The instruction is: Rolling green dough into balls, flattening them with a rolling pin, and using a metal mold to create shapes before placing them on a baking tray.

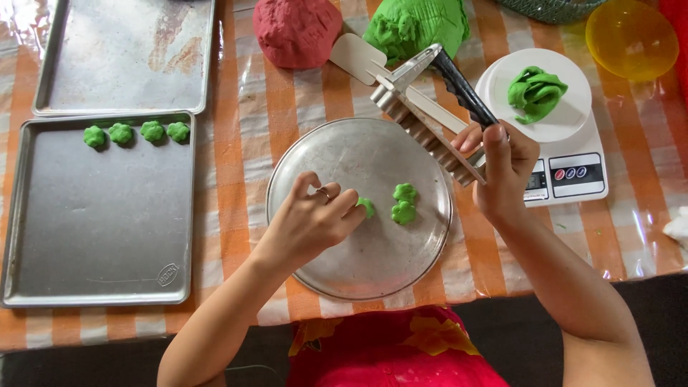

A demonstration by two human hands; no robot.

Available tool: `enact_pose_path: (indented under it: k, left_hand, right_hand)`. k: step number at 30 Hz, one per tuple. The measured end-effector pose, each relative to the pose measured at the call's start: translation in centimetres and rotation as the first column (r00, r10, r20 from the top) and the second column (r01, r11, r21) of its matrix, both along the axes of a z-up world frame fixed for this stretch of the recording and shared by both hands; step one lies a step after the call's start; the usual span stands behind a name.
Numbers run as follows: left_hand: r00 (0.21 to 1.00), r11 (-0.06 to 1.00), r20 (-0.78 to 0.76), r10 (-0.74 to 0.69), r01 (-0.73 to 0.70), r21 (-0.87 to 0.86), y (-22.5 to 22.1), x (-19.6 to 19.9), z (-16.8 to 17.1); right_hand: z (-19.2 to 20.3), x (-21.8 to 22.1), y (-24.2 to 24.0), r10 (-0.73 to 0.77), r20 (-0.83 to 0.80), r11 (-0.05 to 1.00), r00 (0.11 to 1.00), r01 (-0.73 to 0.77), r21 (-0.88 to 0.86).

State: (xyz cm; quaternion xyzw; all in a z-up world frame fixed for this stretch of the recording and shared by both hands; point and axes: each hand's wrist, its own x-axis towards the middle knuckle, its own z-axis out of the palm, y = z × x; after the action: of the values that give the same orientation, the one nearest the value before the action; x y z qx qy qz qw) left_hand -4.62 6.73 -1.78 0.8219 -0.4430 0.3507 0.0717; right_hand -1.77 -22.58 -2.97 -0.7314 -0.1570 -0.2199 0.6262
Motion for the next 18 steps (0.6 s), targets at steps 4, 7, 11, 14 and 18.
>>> enact_pose_path:
  k: [4, 7, 11, 14, 18]
  left_hand:
    - [0.962, 0.999, -0.272, -0.034, 0.044, 0.031, 0.8, -0.5, 1.6]
    - [0.946, 0.998, -0.319, -0.051, 0.035, -0.055, -0.1, -0.9, 3.3]
    - [0.934, 0.995, -0.352, 0.063, -0.085, -0.046, -3.3, -2.0, 2.5]
    - [0.934, 0.983, -0.317, 0.165, -0.182, -0.024, -5.4, -2.5, 0.7]
    - [0.943, 0.967, -0.231, 0.240, -0.254, -0.033, -7.0, -2.7, -0.2]
  right_hand:
    - [-0.4, 0.4, -0.7, -0.056, -0.007, 0.998, 0.998, 0.056, -0.007]
    - [-0.5, 0.5, -1.1, -0.069, -0.008, 0.998, 0.998, 0.069, -0.011]
    - [-0.2, 0.5, -0.8, -0.066, -0.022, 0.998, 0.998, 0.066, 0.008]
    - [-0.3, 0.6, -0.7, -0.055, -0.030, 0.997, 0.998, 0.056, 0.048]
    - [0.5, 0.7, -0.8, -0.078, -0.021, 0.996, 0.997, 0.079, 0.044]
